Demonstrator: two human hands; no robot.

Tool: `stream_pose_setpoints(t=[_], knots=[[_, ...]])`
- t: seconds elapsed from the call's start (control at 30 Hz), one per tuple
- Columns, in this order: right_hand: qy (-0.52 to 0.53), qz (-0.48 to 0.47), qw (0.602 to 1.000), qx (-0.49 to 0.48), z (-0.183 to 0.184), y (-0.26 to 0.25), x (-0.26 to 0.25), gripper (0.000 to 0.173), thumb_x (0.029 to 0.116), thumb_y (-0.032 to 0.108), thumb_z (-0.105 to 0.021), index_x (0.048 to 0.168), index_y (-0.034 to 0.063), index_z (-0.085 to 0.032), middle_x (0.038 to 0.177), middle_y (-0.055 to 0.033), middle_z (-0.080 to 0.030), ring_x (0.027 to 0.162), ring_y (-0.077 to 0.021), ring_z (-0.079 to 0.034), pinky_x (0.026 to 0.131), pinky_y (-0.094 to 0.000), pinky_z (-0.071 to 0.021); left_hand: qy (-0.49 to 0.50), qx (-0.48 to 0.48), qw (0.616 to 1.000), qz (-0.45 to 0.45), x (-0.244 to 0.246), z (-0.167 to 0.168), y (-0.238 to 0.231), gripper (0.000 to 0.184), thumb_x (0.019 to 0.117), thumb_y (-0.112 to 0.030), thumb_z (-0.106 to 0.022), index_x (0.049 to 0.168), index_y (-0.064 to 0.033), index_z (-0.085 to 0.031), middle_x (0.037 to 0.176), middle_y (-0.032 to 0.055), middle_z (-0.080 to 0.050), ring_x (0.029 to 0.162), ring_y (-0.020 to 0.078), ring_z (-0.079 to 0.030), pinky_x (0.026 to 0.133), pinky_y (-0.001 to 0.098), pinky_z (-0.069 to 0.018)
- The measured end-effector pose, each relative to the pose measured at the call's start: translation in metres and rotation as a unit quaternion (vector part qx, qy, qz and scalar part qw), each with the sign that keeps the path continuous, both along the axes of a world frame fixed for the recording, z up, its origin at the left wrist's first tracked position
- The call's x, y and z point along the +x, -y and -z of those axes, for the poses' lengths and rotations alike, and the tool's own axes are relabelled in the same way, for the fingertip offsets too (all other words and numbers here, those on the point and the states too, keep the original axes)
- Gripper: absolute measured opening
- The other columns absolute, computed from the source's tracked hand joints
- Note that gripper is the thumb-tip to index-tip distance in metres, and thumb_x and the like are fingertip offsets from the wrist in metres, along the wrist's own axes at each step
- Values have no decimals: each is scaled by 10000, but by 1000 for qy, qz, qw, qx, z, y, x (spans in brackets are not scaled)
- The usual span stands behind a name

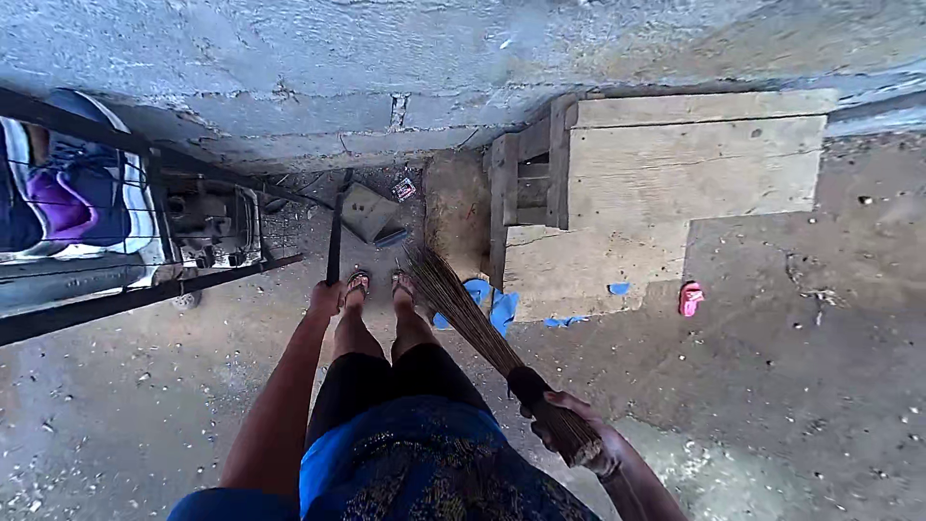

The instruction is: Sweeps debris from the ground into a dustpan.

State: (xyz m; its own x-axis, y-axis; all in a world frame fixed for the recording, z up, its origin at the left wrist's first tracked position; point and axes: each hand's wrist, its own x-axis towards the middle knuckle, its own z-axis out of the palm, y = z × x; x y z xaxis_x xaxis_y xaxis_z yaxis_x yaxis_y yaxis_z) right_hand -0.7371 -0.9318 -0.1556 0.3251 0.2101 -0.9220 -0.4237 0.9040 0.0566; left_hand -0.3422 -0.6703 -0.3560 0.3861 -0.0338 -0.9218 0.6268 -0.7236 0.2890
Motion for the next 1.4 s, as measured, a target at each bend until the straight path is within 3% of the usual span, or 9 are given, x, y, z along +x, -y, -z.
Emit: stream_pose_setpoints(t=[0.17, 0.27, 0.4, 0.5, 0.57, 0.7, 0.93, 1.2, 1.4], knots=[[-1, -352, 922, -159, 6, 39, 55, 727, 862, 290, -625, 1512, 174, -322, 1032, -107, -659, 701, -219, -688, 598, -397, -611, -76, -93, 926, -358, -55, -31, -71, 249, 1114, -263, -384, 993, -86, -508, 646, -26, -534, 411, 7, -424, 367, 143, -345], [30, -586, 763, -271, 43, 47, 117, 872, 915, 175, -716, 1629, 142, -218, 1430, -254, -536, 1246, -373, -593, 1028, -570, -495, -113, -129, 861, -478, -89, -29, -98, 301, 1119, -270, -320, 920, -112, -481, 611, -52, -473, 396, -14, -393, 359, 117, -331], [12, -780, 497, -380, 108, 60, 189, 906, 905, 293, -754, 1648, 263, -237, 1329, -319, -604, 1201, -543, -581, 970, -736, -432, -128, -127, 794, -581, -126, -9, -114, 257, 1118, -240, -301, 944, -117, -444, 617, -38, -462, 405, -9, -408, 365, 115, -345], [-23, -817, 386, -428, 163, 76, 215, 908, 893, 321, -753, 1642, 335, -240, 1354, -303, -595, 1186, -536, -597, 935, -732, -456, -122, -104, 766, -622, -139, 8, -115, 222, 1107, -196, -328, 934, -110, -436, 609, -21, -452, 414, 15, -419, 379, 131, -363], [-53, -807, 402, -430, 192, 74, 220, 904, 901, 348, -754, 1644, 310, -242, 1368, -296, -595, 1223, -516, -589, 973, -708, -455, -125, -102, 748, -644, -143, 20, -115, 209, 1102, -182, -335, 928, -111, -427, 613, -17, -438, 427, 28, -421, 396, 141, -378], [-27, -731, 548, -405, 219, 44, 203, 903, 880, 282, -801, 1617, 107, -308, 1476, -287, -512, 1370, -455, -496, 1129, -646, -381, -149, -128, 739, -644, -156, 45, -125, 246, 1112, -260, -336, 970, -98, -454, 660, 24, -484, 468, 85, -476, 424, 206, -433], [38, -591, 724, -354, 141, -24, 161, 826, 904, 77, -711, 1616, 89, -291, 1494, -243, -494, 1274, -322, -587, 1018, -495, -529, -140, -91, 714, -680, -148, 65, -127, 221, 1099, -269, -343, 1009, -97, -448, 649, 24, -451, 461, 109, -445, 441, 242, -434], [15, -631, 704, -325, 188, -110, 187, 809, 914, 187, -733, 1599, 74, -319, 1522, -239, -470, 1371, -350, -508, 1099, -542, -462, -131, -63, 720, -678, -126, 68, -101, 179, 1081, -247, -365, 1032, -98, -452, 694, 36, -475, 493, 123, -459, 449, 261, -426], [71, -705, 653, -267, 142, -98, 196, 838, 880, 138, -763, 1605, 131, -343, 1498, -218, -510, 1267, -327, -603, 1023, -519, -529, -101, -103, 676, -723, -126, 70, -101, 197, 1084, -259, -363, 1006, -101, -452, 681, 40, -491, 502, 130, -485, 471, 264, -448]])
